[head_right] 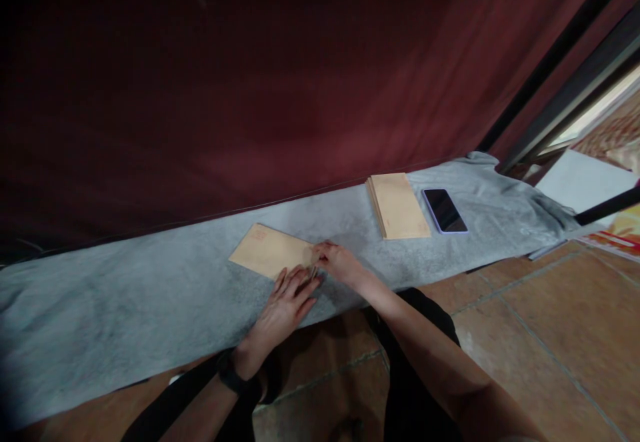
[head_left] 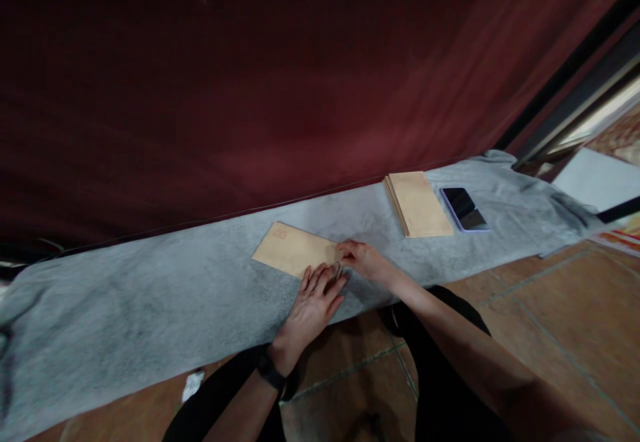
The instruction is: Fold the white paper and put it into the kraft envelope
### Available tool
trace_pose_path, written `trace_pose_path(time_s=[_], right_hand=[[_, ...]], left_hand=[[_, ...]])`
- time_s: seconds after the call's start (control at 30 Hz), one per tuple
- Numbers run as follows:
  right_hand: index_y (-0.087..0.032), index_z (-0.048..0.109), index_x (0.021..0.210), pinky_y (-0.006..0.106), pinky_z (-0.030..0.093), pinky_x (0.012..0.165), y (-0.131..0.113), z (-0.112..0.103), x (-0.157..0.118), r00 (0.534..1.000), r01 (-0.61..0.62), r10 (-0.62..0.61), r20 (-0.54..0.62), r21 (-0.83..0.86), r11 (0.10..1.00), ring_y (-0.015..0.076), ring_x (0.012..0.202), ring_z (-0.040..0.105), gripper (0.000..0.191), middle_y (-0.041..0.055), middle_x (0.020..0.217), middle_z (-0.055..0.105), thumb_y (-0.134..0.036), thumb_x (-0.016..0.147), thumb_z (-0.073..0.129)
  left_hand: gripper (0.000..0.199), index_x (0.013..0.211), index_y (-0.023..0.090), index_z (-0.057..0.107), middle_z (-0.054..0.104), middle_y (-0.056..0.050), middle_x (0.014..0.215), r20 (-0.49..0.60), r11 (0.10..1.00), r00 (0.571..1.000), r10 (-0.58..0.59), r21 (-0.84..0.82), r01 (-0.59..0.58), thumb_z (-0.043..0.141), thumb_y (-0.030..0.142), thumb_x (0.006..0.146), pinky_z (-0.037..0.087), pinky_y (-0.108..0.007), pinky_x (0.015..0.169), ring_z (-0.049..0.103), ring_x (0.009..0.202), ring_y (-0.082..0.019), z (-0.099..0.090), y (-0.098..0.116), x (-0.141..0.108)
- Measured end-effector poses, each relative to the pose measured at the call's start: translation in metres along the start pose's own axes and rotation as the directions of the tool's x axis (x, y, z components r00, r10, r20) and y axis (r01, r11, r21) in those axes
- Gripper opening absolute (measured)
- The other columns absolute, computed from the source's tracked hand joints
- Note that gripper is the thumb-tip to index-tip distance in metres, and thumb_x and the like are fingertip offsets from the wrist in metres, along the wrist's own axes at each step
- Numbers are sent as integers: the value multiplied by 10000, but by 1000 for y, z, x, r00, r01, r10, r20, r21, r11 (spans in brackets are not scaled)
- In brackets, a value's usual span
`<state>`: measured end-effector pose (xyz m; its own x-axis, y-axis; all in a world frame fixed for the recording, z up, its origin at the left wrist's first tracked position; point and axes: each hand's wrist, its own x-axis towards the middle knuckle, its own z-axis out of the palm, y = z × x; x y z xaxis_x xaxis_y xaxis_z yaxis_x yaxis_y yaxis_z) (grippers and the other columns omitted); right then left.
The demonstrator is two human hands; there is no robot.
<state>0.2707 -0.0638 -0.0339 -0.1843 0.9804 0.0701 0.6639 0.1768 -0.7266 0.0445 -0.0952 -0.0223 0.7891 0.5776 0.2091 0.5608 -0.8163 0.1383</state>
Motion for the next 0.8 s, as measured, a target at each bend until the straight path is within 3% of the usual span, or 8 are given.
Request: trace_pose_path(time_s=[0.33, 0.47, 0.6, 0.7, 0.8], right_hand=[[-145, 713, 1184, 317, 552, 935, -16, 15, 11, 998, -18, 19, -58, 8, 1000, 210, 1016, 732, 302, 116, 1141, 765, -73, 947, 540], [-156, 725, 1177, 329, 520, 1014, -24, 24, -1, 996, 55, -64, -58, -148, 987, 202, 1120, 697, 298, 116, 1197, 746, -152, 1033, 463], [-153, 642, 1369, 436, 335, 1231, -29, 37, -21, 970, 228, -242, -8, -311, 923, 221, 1409, 524, 377, 128, 1482, 610, -226, 1077, 415], [-137, 509, 1515, 459, 285, 1259, -27, 48, -29, 969, 214, -248, -20, -439, 873, 235, 1494, 428, 464, 129, 1598, 482, -281, 1093, 380], [-124, 451, 1557, 469, 258, 1272, -22, 57, -30, 963, 219, -269, -17, -530, 819, 250, 1521, 386, 511, 137, 1610, 455, -319, 1087, 403]], left_hand=[[394, 1406, 145, 586, 634, -142, 1439, -3, 998, 998, -58, -8, 58, 426, 262, 1066, 361, -532, 1237, 545, 1396, -267, 6, 4, -3], [440, 1450, 88, 541, 585, -185, 1495, -47, 991, 990, -135, -29, 134, 408, 242, 1060, 371, -516, 1236, 515, 1430, -273, 14, 7, -7], [424, 1365, 64, 615, 628, -206, 1436, -60, 980, 981, -184, -85, 178, 382, 196, 1038, 402, -514, 1217, 541, 1407, -289, 14, 6, -11], [449, 1361, 116, 635, 636, -162, 1441, -106, 946, 955, -276, -207, 250, 327, 179, 1039, 447, -433, 1191, 557, 1392, -233, 12, 0, -8], [507, 1502, 142, 520, 524, -131, 1569, -111, 927, 939, -324, -233, 293, 280, 221, 1062, 372, -452, 1245, 435, 1494, -216, 13, -9, 6]])
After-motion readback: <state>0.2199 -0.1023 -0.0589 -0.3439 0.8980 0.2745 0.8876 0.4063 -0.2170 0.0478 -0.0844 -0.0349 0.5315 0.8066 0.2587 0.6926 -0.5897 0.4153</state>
